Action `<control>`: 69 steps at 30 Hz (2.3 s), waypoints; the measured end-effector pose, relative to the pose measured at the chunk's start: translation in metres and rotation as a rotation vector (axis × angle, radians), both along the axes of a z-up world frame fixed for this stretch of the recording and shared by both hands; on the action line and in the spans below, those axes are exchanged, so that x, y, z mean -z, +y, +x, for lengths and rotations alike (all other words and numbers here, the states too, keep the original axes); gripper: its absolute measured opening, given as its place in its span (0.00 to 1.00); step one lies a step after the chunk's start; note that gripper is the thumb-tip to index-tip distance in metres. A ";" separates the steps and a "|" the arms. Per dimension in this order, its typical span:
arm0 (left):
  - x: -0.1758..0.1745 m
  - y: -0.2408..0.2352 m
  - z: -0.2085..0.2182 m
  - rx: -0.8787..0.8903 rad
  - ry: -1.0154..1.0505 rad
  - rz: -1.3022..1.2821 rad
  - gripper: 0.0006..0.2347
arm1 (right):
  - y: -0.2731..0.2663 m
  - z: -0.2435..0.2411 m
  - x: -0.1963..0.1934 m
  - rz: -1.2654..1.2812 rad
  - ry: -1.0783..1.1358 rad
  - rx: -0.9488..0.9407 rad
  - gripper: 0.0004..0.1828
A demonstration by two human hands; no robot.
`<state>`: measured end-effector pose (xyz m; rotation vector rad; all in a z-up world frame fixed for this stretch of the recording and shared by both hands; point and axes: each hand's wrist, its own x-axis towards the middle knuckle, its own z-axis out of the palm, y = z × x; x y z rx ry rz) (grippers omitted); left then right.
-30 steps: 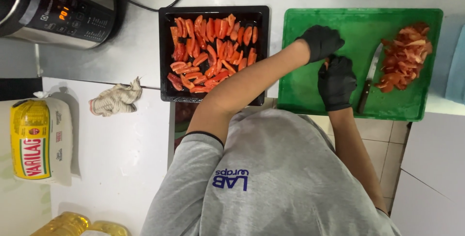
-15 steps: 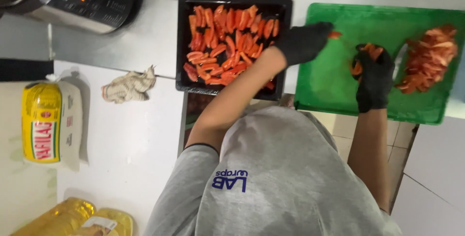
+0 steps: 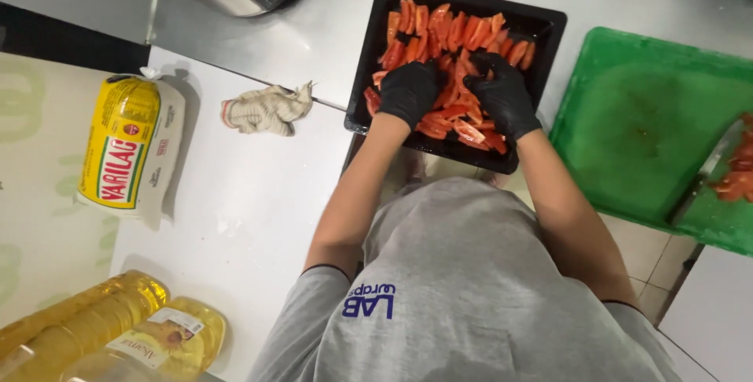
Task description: Cutting tomatoes on a green cutting board and placing them in a tray.
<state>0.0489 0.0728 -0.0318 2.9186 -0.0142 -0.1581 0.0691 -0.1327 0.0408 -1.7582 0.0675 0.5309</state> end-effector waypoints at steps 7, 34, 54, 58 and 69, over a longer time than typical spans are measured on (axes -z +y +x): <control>-0.037 0.018 -0.031 -0.029 -0.106 0.256 0.10 | 0.001 -0.022 0.012 -0.160 -0.488 -0.231 0.20; -0.052 0.027 -0.046 0.294 -0.403 -0.175 0.11 | 0.005 -0.088 0.011 -0.944 -0.952 -0.020 0.26; -0.062 0.036 -0.067 0.165 -0.252 -0.093 0.08 | -0.009 -0.113 0.009 -1.078 -0.994 -0.261 0.23; -0.096 0.000 -0.071 0.203 -0.500 -0.156 0.09 | -0.060 -0.121 -0.059 -0.950 -1.000 -0.163 0.25; -0.149 -0.329 -0.046 0.637 -0.458 -0.590 0.11 | -0.431 -0.160 -0.054 -0.951 -0.751 0.567 0.10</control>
